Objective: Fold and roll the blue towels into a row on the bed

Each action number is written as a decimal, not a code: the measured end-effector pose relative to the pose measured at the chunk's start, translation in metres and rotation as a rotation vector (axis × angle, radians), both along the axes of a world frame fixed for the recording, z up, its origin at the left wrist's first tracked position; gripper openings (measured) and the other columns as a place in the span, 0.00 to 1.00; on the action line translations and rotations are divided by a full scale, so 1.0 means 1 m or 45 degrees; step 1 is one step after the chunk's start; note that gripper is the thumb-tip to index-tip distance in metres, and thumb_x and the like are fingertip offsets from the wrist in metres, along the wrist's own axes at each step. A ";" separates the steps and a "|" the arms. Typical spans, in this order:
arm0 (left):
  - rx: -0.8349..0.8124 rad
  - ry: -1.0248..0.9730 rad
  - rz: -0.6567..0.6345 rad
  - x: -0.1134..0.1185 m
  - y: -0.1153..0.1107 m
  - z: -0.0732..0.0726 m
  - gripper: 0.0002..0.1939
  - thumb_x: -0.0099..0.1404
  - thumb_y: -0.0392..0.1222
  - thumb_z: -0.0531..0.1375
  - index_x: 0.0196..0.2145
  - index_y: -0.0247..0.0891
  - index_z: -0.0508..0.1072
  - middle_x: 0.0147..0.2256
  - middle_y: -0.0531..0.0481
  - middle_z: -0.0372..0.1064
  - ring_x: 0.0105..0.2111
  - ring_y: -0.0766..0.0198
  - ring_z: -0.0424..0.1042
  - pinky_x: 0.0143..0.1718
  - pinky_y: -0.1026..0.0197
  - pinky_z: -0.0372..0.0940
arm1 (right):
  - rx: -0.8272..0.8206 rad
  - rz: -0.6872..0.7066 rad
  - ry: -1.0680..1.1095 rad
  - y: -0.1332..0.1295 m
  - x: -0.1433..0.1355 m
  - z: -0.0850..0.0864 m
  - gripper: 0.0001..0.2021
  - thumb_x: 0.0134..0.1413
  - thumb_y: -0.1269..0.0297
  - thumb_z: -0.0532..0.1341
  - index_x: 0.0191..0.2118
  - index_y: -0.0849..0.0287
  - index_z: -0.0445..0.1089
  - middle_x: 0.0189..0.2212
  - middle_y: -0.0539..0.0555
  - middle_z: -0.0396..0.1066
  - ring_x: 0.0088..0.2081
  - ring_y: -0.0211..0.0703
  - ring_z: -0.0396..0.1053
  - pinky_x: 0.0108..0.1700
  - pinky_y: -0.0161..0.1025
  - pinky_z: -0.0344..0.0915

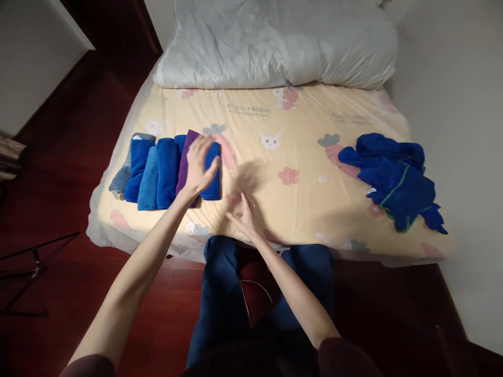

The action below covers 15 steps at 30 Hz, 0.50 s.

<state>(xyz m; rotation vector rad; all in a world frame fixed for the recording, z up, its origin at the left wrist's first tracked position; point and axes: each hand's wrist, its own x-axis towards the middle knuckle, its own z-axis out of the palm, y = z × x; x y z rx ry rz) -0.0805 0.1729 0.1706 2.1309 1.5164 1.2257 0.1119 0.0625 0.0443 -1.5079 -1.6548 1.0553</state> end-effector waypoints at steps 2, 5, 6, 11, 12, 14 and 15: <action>-0.168 0.228 -0.206 0.021 0.010 -0.026 0.32 0.66 0.55 0.60 0.63 0.35 0.66 0.66 0.36 0.61 0.71 0.44 0.51 0.71 0.37 0.39 | 0.056 0.048 -0.054 -0.038 0.036 0.010 0.40 0.60 0.53 0.65 0.74 0.50 0.49 0.73 0.57 0.50 0.74 0.55 0.46 0.74 0.57 0.49; -0.371 0.543 -0.345 0.045 0.018 -0.069 0.29 0.63 0.47 0.59 0.60 0.33 0.71 0.64 0.31 0.63 0.70 0.38 0.51 0.70 0.32 0.38 | 0.087 0.118 -0.177 -0.092 0.098 0.027 0.32 0.64 0.57 0.62 0.71 0.42 0.55 0.71 0.52 0.55 0.72 0.53 0.52 0.73 0.57 0.52; -0.406 0.634 -0.324 0.048 0.018 -0.082 0.28 0.63 0.44 0.57 0.59 0.31 0.71 0.64 0.29 0.62 0.70 0.38 0.51 0.69 0.31 0.39 | 0.092 0.110 -0.221 -0.107 0.120 0.031 0.30 0.64 0.57 0.61 0.70 0.41 0.57 0.70 0.51 0.56 0.71 0.53 0.54 0.73 0.57 0.53; -0.316 0.969 -0.108 0.013 0.020 -0.122 0.32 0.69 0.39 0.40 0.65 0.21 0.61 0.68 0.28 0.55 0.72 0.46 0.48 0.70 0.33 0.37 | 0.140 -0.309 -0.448 -0.150 0.246 0.032 0.23 0.65 0.59 0.58 0.65 0.43 0.66 0.66 0.53 0.64 0.68 0.53 0.60 0.70 0.56 0.58; -0.310 1.024 -0.084 0.001 0.019 -0.123 0.33 0.69 0.39 0.38 0.67 0.23 0.59 0.68 0.30 0.56 0.72 0.49 0.48 0.70 0.34 0.36 | 0.147 -0.409 -0.492 -0.151 0.273 0.030 0.22 0.65 0.58 0.58 0.64 0.45 0.67 0.65 0.55 0.65 0.67 0.54 0.61 0.70 0.56 0.58; -0.319 1.096 0.012 -0.019 0.015 -0.120 0.34 0.69 0.39 0.36 0.70 0.30 0.53 0.69 0.37 0.55 0.72 0.55 0.47 0.70 0.34 0.38 | 0.153 -0.581 -0.585 -0.144 0.326 0.024 0.21 0.65 0.57 0.57 0.62 0.51 0.69 0.64 0.59 0.65 0.67 0.57 0.61 0.69 0.57 0.58; -0.326 1.113 0.051 -0.023 0.012 -0.118 0.35 0.68 0.39 0.36 0.72 0.34 0.48 0.70 0.40 0.53 0.73 0.57 0.46 0.70 0.35 0.38 | 0.150 -0.655 -0.632 -0.136 0.350 0.022 0.21 0.65 0.57 0.57 0.60 0.54 0.71 0.64 0.62 0.65 0.67 0.58 0.60 0.69 0.58 0.57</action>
